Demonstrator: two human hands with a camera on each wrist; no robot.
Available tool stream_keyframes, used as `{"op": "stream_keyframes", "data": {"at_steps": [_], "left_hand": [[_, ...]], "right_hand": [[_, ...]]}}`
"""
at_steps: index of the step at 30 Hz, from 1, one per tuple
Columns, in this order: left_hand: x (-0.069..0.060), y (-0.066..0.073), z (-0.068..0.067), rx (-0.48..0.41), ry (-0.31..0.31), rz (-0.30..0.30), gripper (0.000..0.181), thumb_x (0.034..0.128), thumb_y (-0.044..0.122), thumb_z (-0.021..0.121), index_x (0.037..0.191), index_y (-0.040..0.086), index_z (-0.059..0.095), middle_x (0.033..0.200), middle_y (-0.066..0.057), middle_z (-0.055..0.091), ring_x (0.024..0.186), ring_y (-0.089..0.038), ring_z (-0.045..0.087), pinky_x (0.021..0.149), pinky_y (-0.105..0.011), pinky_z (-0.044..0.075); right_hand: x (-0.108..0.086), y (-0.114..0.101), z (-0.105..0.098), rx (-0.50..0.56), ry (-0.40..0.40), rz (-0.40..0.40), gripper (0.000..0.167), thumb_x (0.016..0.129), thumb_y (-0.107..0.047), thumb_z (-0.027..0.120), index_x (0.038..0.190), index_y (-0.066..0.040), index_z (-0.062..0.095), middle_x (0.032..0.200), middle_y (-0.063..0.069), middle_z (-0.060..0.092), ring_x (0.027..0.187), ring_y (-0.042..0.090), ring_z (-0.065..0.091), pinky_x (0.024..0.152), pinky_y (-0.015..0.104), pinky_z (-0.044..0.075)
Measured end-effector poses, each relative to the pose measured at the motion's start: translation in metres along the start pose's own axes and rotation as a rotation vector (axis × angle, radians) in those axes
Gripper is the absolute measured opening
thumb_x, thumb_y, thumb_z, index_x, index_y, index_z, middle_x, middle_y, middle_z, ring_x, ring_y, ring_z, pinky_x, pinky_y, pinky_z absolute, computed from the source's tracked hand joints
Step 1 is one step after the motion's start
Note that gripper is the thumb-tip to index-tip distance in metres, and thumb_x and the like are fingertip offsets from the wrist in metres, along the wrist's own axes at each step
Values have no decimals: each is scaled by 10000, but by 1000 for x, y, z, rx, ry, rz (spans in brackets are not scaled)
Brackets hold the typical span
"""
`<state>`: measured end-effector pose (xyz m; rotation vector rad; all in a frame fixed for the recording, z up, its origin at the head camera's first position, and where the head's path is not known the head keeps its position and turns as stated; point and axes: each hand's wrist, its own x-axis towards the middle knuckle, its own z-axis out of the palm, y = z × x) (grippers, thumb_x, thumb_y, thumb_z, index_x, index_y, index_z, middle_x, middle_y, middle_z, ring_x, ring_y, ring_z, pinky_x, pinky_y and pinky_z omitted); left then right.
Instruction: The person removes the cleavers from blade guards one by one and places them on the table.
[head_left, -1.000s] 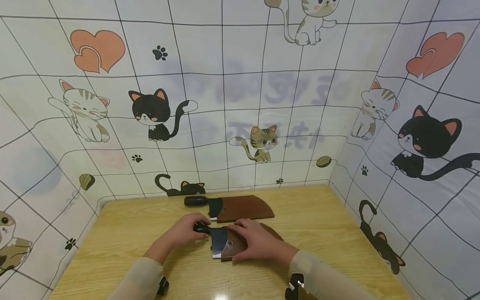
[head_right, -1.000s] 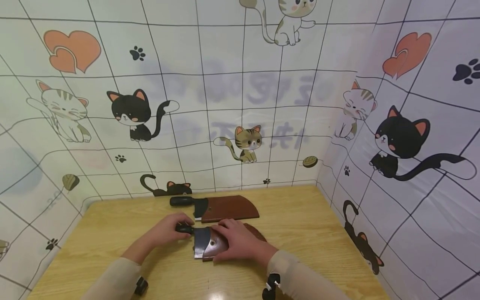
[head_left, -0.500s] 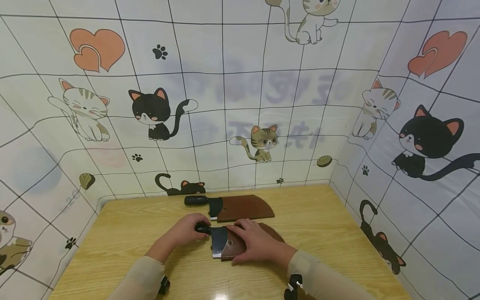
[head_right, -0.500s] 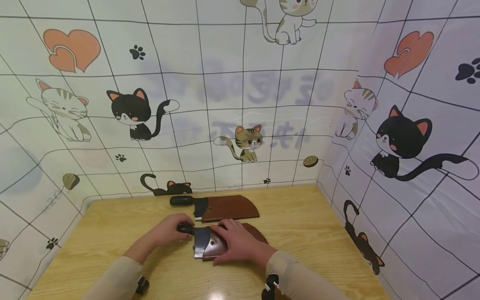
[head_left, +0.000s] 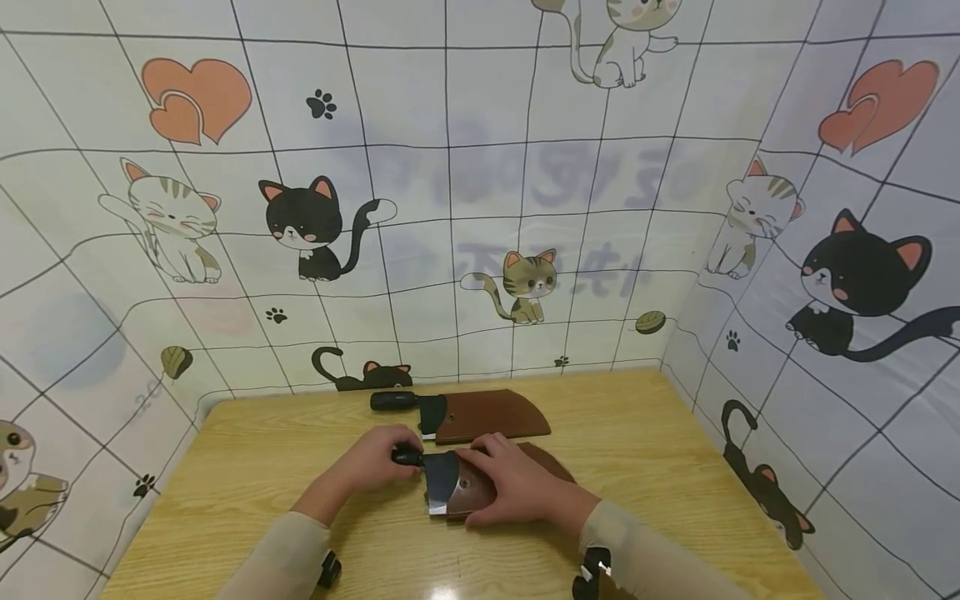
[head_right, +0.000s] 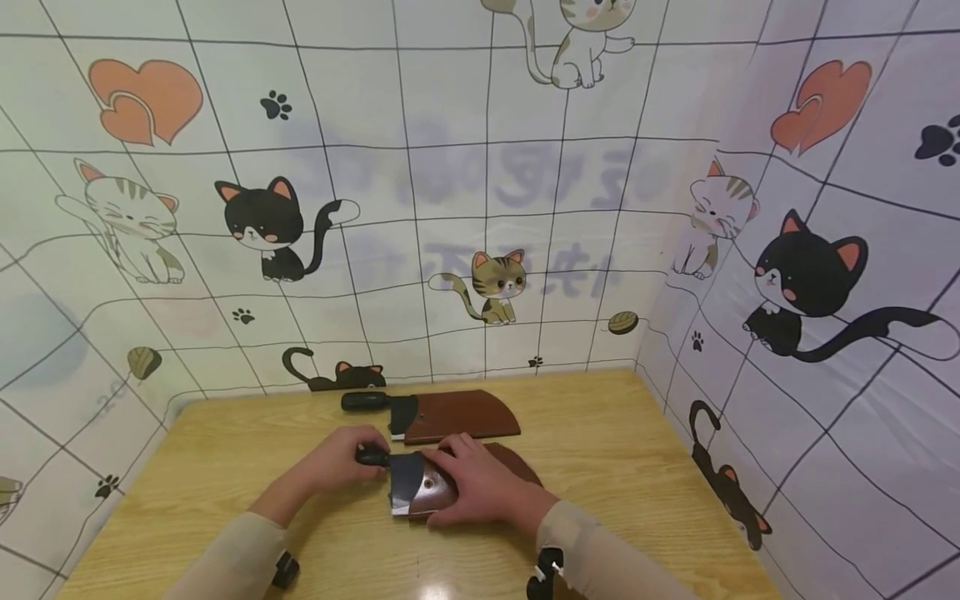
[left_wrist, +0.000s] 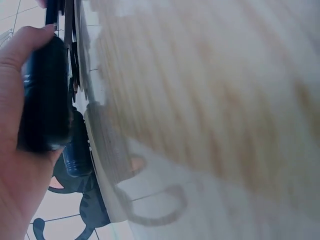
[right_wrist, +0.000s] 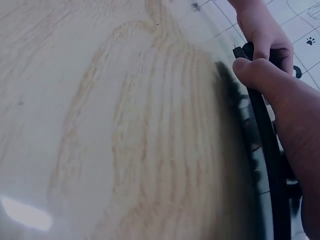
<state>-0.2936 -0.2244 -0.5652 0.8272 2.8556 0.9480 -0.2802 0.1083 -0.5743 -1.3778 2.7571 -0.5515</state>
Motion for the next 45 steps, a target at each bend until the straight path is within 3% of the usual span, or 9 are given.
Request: {"op": "stream_keyframes", "data": {"at_steps": [8, 12, 17, 23, 31, 38, 45], "left_hand": [[-5, 16, -6, -72, 74, 32, 265, 860, 218, 932, 1035, 323, 763, 1020, 179, 698, 926, -81, 660, 840, -347, 574], [-5, 19, -9, -80, 110, 56, 291, 840, 194, 927, 1027, 340, 758, 1008, 188, 703, 890, -67, 665, 803, -318, 576], [-5, 23, -11, -77, 108, 54, 301, 831, 188, 927, 1020, 339, 748, 999, 189, 696, 865, -63, 658, 783, -303, 571], [-4, 29, -15, -63, 84, 84, 291, 852, 180, 923, 1044, 304, 743, 991, 162, 687, 850, -75, 642, 757, -312, 570], [-4, 35, -22, -23, 62, 101, 303, 869, 214, 949, 1074, 295, 741, 1004, 163, 676, 895, -77, 632, 801, -332, 569], [-9, 36, -23, 12, 130, 148, 315, 869, 240, 969, 1095, 308, 761, 1028, 185, 681, 917, -65, 643, 825, -361, 582], [-11, 35, -22, -65, 169, 156, 289, 878, 210, 957, 1099, 295, 790, 1041, 147, 695, 896, -89, 659, 791, -333, 594]], "right_hand": [[-10, -7, -21, -32, 11, -23, 1082, 887, -842, 719, 1742, -282, 364, 1593, -32, 428, 1435, 174, 433, 1138, 482, 473], [-12, -12, -28, -62, 13, -19, 1151, 850, -821, 788, 1759, -288, 324, 1636, -11, 408, 1501, 212, 404, 1206, 536, 416], [-14, -17, -30, -106, -3, -3, 1220, 814, -796, 844, 1771, -281, 287, 1647, -4, 408, 1529, 222, 389, 1266, 548, 340], [-15, -19, -34, -136, 16, -11, 1189, 837, -778, 837, 1761, -231, 326, 1609, 7, 433, 1492, 218, 412, 1267, 543, 340], [-15, -22, -45, -154, 12, -11, 1204, 823, -805, 828, 1766, -268, 307, 1594, 10, 439, 1470, 210, 414, 1265, 524, 344], [-14, -25, -51, -178, 23, -14, 1194, 827, -839, 792, 1757, -243, 339, 1591, 16, 452, 1472, 214, 422, 1255, 507, 368], [-15, -27, -54, -184, 19, -9, 1189, 835, -829, 794, 1765, -266, 312, 1612, 10, 439, 1485, 215, 413, 1243, 500, 390]]}}
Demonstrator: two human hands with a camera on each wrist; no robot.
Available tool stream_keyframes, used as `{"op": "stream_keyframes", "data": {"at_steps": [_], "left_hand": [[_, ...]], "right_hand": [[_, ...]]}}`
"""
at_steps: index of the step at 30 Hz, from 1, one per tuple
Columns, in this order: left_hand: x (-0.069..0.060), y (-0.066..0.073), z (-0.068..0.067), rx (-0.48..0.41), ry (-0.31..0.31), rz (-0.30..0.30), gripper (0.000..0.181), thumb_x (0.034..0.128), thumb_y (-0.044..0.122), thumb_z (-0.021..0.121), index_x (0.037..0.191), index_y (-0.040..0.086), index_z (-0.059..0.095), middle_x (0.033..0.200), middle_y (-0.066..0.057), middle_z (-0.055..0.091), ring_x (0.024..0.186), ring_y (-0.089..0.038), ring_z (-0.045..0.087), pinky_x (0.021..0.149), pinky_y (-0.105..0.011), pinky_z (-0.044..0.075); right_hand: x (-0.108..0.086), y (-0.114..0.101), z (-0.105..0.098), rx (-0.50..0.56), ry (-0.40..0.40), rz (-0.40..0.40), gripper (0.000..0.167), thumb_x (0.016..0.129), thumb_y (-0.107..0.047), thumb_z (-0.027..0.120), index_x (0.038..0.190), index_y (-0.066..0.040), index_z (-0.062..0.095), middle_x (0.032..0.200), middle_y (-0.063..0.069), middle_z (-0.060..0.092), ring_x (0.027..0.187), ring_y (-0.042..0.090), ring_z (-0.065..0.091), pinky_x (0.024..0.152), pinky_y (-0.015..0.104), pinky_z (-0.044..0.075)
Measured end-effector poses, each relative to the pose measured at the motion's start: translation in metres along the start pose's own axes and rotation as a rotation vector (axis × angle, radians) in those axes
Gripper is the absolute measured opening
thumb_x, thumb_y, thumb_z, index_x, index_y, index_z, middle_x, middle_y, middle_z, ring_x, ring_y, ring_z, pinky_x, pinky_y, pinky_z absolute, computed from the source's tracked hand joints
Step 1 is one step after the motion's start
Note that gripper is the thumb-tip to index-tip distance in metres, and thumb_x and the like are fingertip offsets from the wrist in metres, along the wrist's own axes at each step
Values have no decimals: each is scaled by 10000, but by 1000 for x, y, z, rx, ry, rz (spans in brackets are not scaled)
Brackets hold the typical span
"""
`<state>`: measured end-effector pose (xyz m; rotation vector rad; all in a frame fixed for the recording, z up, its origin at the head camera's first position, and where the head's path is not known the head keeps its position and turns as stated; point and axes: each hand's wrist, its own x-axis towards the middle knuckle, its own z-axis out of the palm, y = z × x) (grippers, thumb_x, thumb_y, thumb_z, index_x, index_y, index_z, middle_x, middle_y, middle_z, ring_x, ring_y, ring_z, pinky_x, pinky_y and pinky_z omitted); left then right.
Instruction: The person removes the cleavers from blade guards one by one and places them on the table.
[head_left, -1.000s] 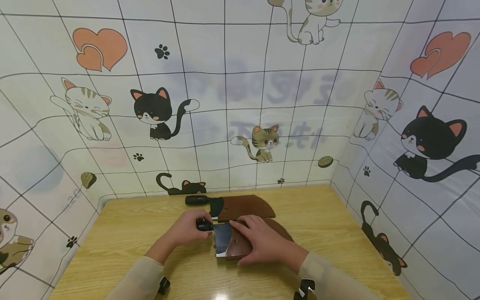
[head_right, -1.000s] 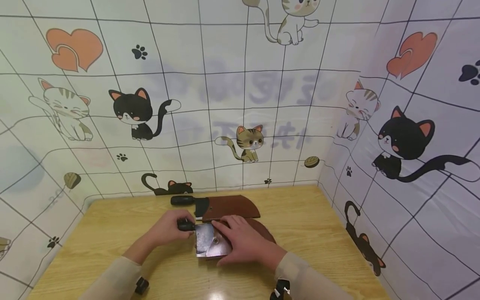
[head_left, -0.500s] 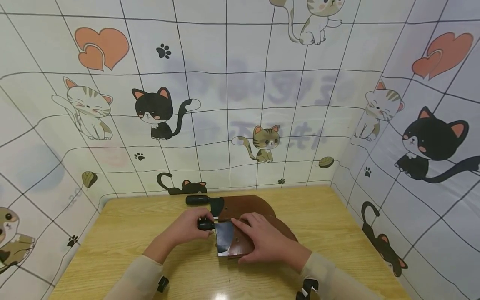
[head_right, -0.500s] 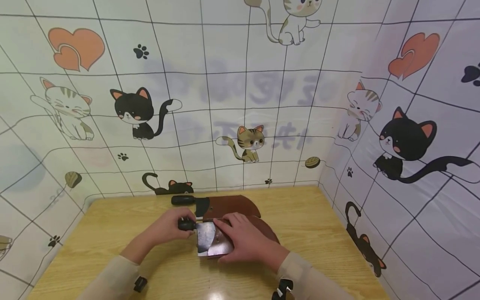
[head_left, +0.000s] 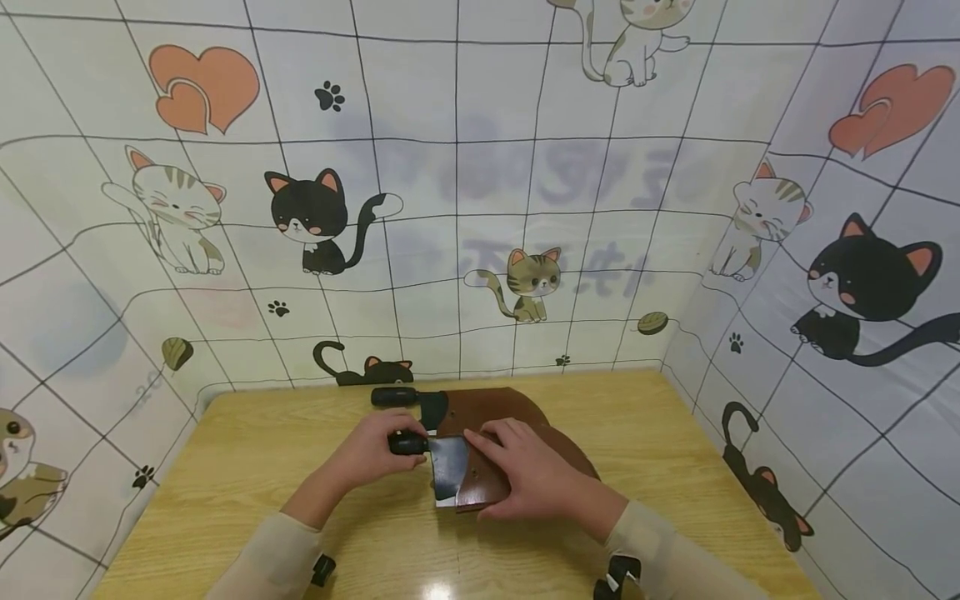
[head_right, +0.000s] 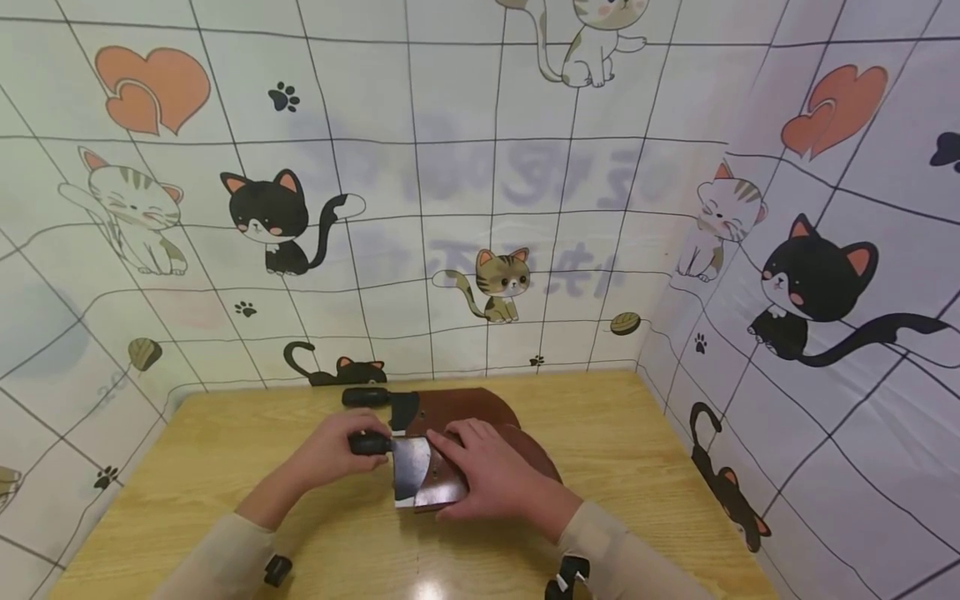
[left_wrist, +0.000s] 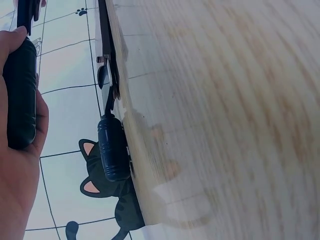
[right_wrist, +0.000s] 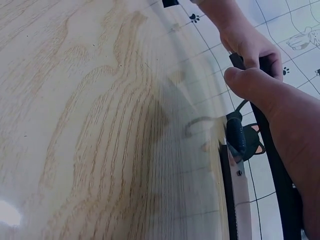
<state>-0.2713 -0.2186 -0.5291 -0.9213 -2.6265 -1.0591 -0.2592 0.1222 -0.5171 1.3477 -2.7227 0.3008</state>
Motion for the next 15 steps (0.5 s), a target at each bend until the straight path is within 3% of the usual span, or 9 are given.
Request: {"op": "stream_keyframes", "data": {"at_steps": [9, 15], "left_hand": [[1, 4, -3, 66, -4, -10, 288, 899, 281, 948, 1145, 316, 803, 1054, 172, 738, 903, -56, 681, 790, -336, 598], [-1, 3, -1, 77, 35, 8, 308, 902, 267, 945, 1175, 301, 807, 1102, 130, 742, 903, -65, 685, 775, -329, 603]], "right_hand": [[-2, -1, -1, 0, -10, 31, 1208, 837, -832, 790, 1775, -312, 234, 1636, 42, 423, 1512, 252, 403, 1219, 518, 417], [-3, -2, -1, 12, -7, 39, 1209, 838, -857, 760, 1776, -312, 226, 1638, 48, 418, 1497, 243, 414, 1184, 503, 448]]}}
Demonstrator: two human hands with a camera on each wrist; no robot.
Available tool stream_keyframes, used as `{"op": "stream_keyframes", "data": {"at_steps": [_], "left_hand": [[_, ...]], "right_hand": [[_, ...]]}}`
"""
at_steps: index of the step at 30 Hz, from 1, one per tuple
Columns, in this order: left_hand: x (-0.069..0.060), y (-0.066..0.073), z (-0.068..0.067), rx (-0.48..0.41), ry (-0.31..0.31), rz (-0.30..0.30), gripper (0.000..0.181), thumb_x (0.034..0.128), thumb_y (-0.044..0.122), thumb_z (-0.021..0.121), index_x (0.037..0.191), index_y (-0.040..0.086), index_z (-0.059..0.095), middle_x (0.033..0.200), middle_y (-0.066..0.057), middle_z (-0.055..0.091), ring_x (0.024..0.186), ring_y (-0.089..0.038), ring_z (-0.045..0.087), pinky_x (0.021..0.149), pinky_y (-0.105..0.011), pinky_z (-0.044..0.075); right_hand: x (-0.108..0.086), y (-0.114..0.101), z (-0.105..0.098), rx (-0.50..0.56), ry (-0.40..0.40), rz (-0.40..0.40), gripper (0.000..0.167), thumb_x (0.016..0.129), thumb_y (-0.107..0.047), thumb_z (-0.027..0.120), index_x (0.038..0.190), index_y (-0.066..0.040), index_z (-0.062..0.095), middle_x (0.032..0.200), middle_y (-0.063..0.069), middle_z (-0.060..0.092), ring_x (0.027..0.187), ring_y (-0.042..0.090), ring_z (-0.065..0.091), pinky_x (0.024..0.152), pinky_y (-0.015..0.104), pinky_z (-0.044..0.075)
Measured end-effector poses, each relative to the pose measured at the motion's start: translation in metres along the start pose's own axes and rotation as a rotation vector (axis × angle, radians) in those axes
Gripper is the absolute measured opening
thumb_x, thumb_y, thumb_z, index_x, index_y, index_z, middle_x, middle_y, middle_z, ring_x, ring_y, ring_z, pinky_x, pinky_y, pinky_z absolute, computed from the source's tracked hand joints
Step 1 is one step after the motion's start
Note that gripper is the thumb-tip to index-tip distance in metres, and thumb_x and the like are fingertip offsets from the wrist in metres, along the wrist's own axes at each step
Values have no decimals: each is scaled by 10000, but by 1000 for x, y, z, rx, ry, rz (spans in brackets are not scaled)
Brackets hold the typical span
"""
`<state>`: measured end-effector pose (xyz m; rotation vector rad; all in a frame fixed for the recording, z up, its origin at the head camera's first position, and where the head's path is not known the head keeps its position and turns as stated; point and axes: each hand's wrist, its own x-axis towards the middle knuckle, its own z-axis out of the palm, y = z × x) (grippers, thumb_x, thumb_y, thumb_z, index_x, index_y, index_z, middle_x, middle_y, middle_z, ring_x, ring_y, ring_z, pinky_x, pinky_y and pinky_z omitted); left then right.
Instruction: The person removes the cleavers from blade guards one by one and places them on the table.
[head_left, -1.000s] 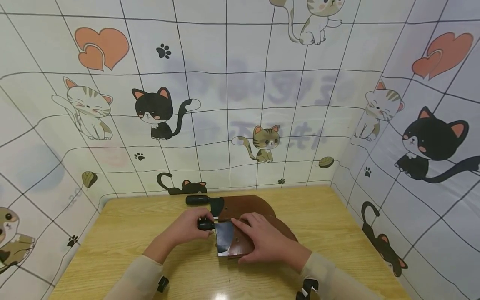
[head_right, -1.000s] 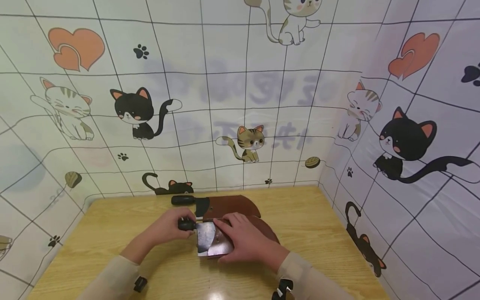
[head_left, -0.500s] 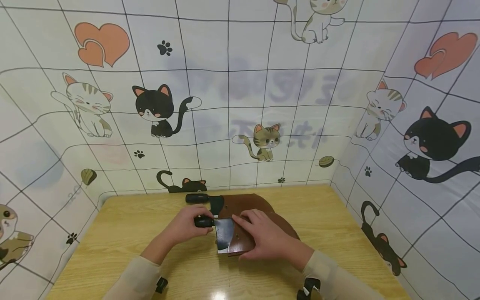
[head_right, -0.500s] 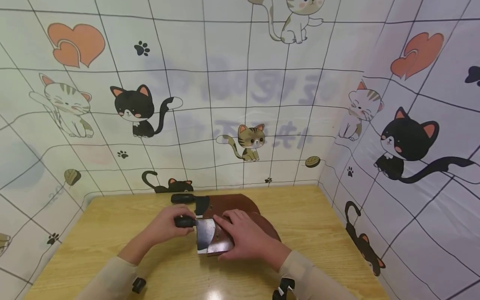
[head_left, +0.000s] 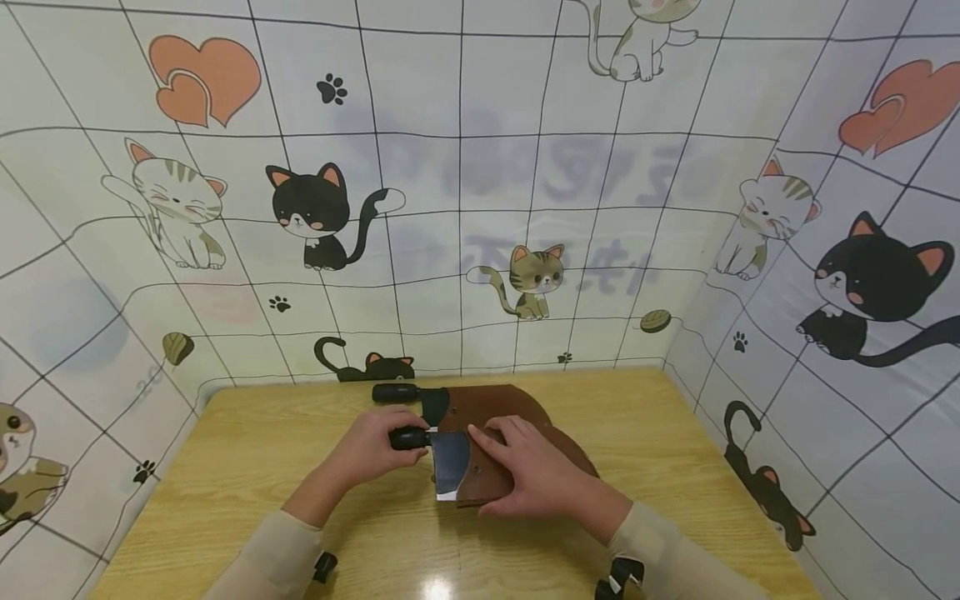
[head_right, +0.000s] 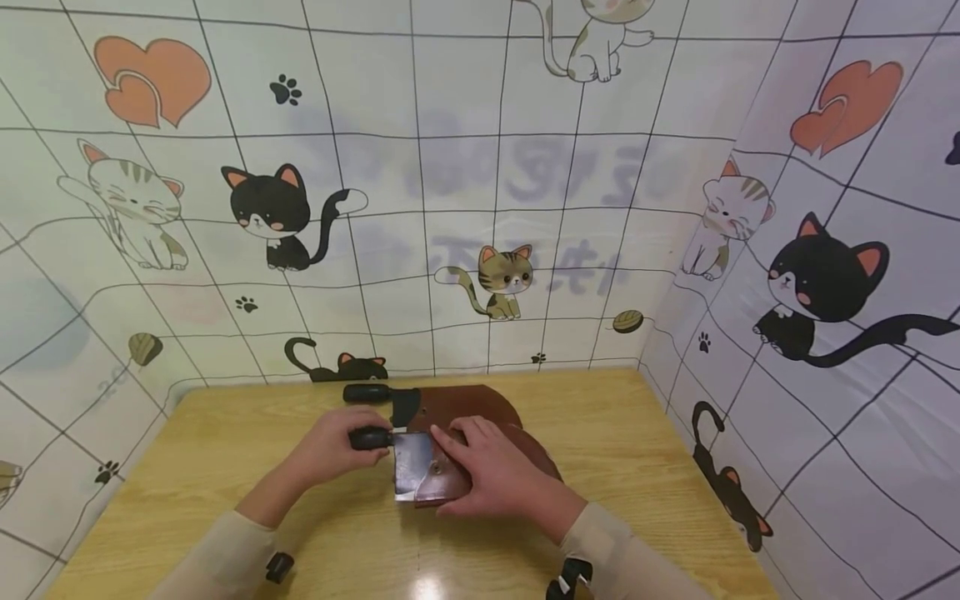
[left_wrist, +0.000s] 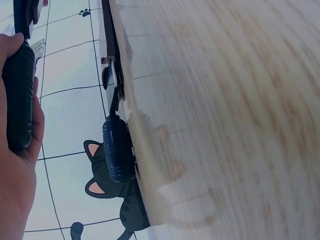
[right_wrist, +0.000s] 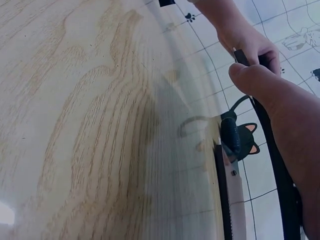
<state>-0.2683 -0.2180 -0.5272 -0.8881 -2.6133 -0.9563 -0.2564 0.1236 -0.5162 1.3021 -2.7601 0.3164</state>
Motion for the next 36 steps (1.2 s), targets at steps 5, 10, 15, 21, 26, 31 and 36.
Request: {"op": "stream_keyframes", "data": {"at_steps": [5, 10, 15, 21, 26, 31, 36], "left_hand": [[-1, 0, 0, -54, 24, 5, 317, 876, 207, 955, 1152, 275, 816, 1114, 103, 748, 911, -94, 700, 780, -334, 614], [1, 2, -1, -74, 46, 2, 316, 861, 197, 963, 1148, 232, 836, 1125, 88, 751, 929, -110, 708, 793, -339, 619], [2, 4, -1, -73, 48, -11, 320, 857, 199, 967, 1153, 175, 845, 1136, 70, 749, 939, -124, 713, 791, -339, 622], [2, 5, 1, -48, 62, 15, 316, 847, 208, 972, 1132, 233, 839, 1125, 81, 743, 941, -128, 708, 782, -340, 619], [3, 6, 0, -40, 65, 17, 332, 838, 209, 976, 1131, 265, 831, 1120, 95, 730, 936, -125, 698, 790, -346, 620], [3, 6, 0, -19, 74, 25, 349, 820, 212, 986, 1122, 280, 825, 1110, 110, 725, 934, -119, 690, 806, -359, 621], [3, 5, 1, -13, 79, 41, 353, 820, 212, 988, 1122, 284, 822, 1110, 117, 722, 932, -114, 686, 801, -359, 619]], "right_hand": [[-1, -1, -2, -6, -7, -7, 1200, 856, -877, 712, 1775, -363, 138, 1648, 36, 398, 1503, 232, 400, 1192, 495, 440], [-3, -2, -3, -49, -9, -18, 1183, 885, -906, 632, 1781, -342, 104, 1670, 69, 386, 1529, 261, 384, 1232, 505, 405], [-4, -2, -2, -79, 14, -40, 1173, 901, -926, 571, 1789, -298, 131, 1663, 128, 404, 1528, 290, 388, 1242, 513, 392], [-6, 0, -2, -82, 38, -52, 1165, 898, -915, 591, 1787, -273, 198, 1638, 125, 425, 1503, 284, 410, 1220, 508, 419], [-7, 2, -4, -82, 35, -42, 1163, 891, -926, 582, 1786, -299, 185, 1634, 80, 415, 1497, 256, 404, 1221, 481, 420], [-7, 2, -3, -88, 40, -38, 1174, 886, -911, 620, 1786, -301, 178, 1627, 75, 413, 1495, 252, 401, 1224, 470, 413], [-7, 2, -3, -93, 34, -31, 1188, 876, -909, 642, 1783, -329, 141, 1626, 65, 414, 1495, 243, 398, 1233, 462, 403]]}}
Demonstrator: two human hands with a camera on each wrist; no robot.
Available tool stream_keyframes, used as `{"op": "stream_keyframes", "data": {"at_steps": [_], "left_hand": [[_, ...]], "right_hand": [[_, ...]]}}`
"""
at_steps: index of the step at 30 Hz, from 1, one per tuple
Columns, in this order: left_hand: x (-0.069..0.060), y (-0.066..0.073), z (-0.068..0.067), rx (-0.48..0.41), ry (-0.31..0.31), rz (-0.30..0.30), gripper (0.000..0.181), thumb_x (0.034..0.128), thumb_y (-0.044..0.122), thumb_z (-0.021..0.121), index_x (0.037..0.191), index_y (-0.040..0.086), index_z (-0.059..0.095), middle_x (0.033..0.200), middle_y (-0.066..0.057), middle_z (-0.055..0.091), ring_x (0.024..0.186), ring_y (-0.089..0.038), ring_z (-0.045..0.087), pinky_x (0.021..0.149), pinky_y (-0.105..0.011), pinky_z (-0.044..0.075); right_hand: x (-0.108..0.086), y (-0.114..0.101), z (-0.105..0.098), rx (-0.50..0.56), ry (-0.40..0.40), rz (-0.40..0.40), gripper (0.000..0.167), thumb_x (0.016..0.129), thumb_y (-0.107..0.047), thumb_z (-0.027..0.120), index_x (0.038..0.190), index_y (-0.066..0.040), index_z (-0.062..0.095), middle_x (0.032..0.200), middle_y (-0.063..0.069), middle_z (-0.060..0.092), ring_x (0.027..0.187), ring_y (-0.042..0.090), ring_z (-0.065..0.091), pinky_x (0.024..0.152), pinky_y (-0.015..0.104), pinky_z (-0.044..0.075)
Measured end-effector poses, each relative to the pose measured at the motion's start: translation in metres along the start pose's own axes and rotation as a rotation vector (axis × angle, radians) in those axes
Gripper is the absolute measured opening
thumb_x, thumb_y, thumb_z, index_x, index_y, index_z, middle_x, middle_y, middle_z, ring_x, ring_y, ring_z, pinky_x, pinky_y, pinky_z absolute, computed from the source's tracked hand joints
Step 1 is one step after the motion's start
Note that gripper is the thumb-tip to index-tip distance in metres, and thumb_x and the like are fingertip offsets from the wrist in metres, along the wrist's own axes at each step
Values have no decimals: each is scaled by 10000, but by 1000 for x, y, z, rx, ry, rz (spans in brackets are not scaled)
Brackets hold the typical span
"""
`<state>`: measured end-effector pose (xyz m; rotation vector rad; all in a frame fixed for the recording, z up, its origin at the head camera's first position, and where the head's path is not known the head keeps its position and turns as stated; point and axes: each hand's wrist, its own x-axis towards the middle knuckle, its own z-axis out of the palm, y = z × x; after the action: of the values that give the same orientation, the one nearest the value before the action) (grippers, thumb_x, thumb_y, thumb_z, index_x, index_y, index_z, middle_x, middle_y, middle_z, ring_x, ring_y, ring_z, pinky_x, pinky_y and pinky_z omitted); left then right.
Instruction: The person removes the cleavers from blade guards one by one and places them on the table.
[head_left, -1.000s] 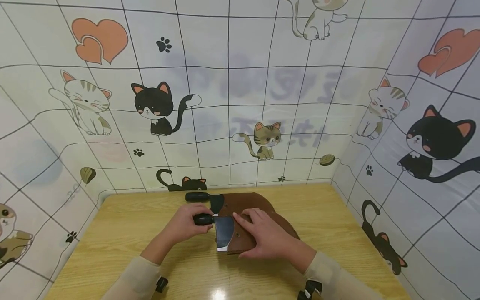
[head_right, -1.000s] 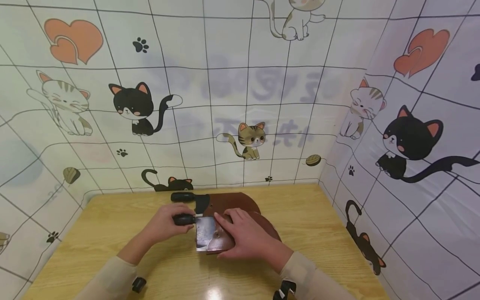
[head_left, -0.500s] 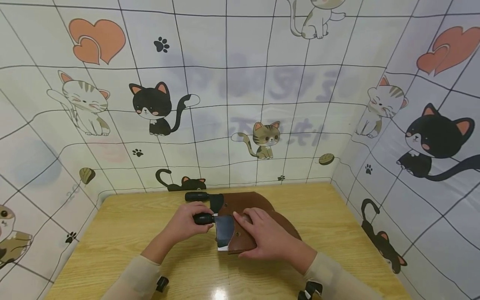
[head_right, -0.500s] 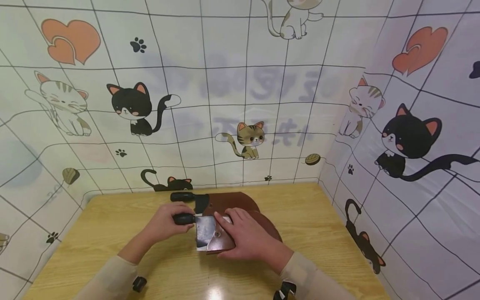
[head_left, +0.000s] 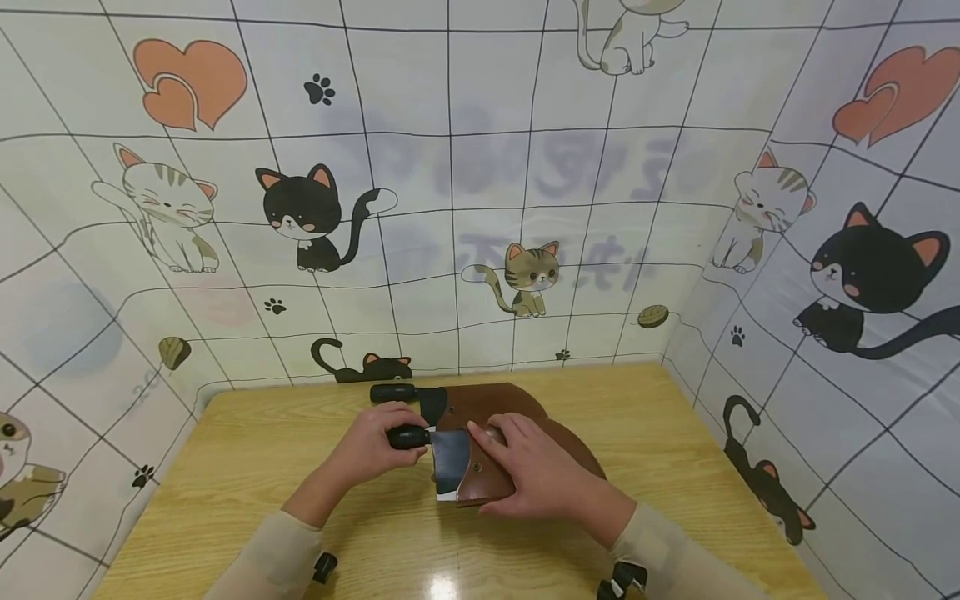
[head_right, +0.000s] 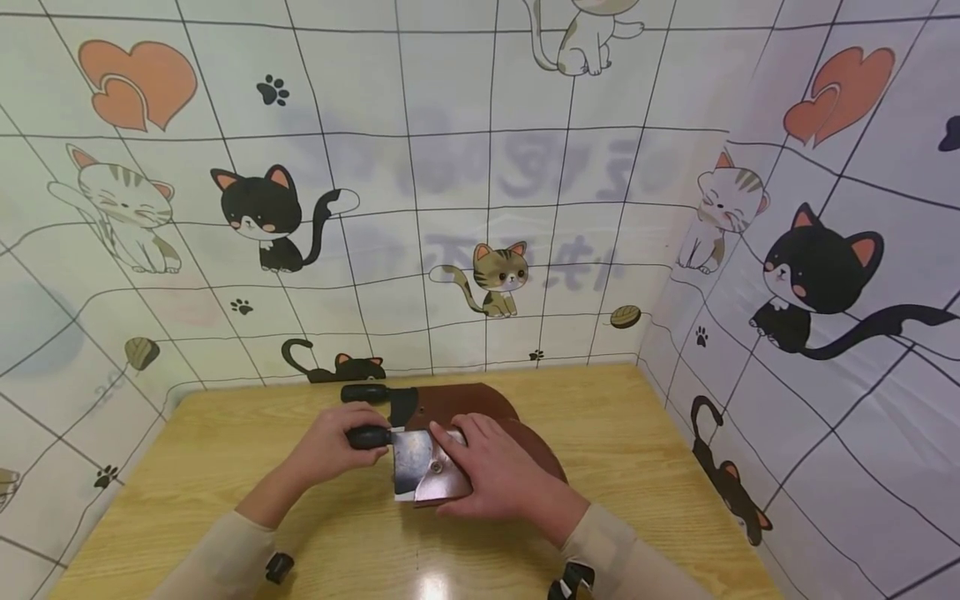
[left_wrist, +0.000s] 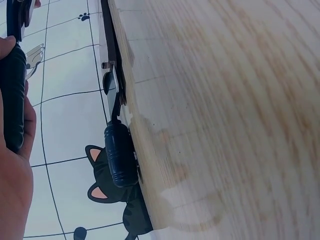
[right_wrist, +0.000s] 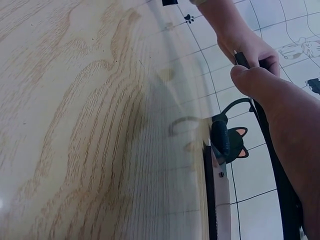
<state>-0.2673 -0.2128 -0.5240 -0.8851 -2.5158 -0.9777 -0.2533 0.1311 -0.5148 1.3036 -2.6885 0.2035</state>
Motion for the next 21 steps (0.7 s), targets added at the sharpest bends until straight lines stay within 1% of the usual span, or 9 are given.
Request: {"op": "stream_keyframes", "data": {"at_steps": [7, 12, 15, 18, 21], "left_hand": [[0, 0, 0, -17, 1, -10, 354, 833, 204, 983, 1128, 303, 814, 1120, 118, 722, 948, -122, 684, 797, -352, 618], [-1, 1, -1, -25, -5, -25, 364, 820, 207, 993, 1125, 296, 815, 1128, 115, 728, 957, -136, 692, 812, -367, 625], [-2, -2, -1, -20, -6, -32, 359, 822, 214, 993, 1128, 281, 818, 1132, 119, 729, 966, -136, 693, 816, -369, 623], [-3, -6, -2, -13, -6, -45, 353, 822, 214, 992, 1131, 254, 825, 1131, 128, 730, 982, -136, 694, 825, -370, 618], [-5, -8, -4, -22, -12, -58, 346, 829, 214, 989, 1131, 247, 825, 1127, 137, 726, 987, -141, 694, 831, -369, 617]], "right_hand": [[1, -1, -2, -6, 3, -6, 1194, 874, -886, 680, 1787, -307, 171, 1628, 77, 418, 1497, 256, 403, 1240, 476, 395], [1, -2, -2, -10, 1, -11, 1185, 879, -902, 647, 1787, -301, 180, 1617, 77, 423, 1482, 255, 410, 1228, 478, 408], [1, -1, -3, 1, 4, -9, 1180, 884, -897, 649, 1787, -290, 191, 1604, 87, 433, 1472, 263, 414, 1219, 487, 416], [-1, 2, -5, 18, 13, -3, 1174, 884, -865, 692, 1783, -278, 218, 1595, 98, 445, 1470, 276, 418, 1207, 503, 426], [-2, 5, -5, 33, 9, 6, 1161, 887, -837, 721, 1782, -292, 221, 1600, 94, 440, 1472, 273, 416, 1197, 505, 435]]}}
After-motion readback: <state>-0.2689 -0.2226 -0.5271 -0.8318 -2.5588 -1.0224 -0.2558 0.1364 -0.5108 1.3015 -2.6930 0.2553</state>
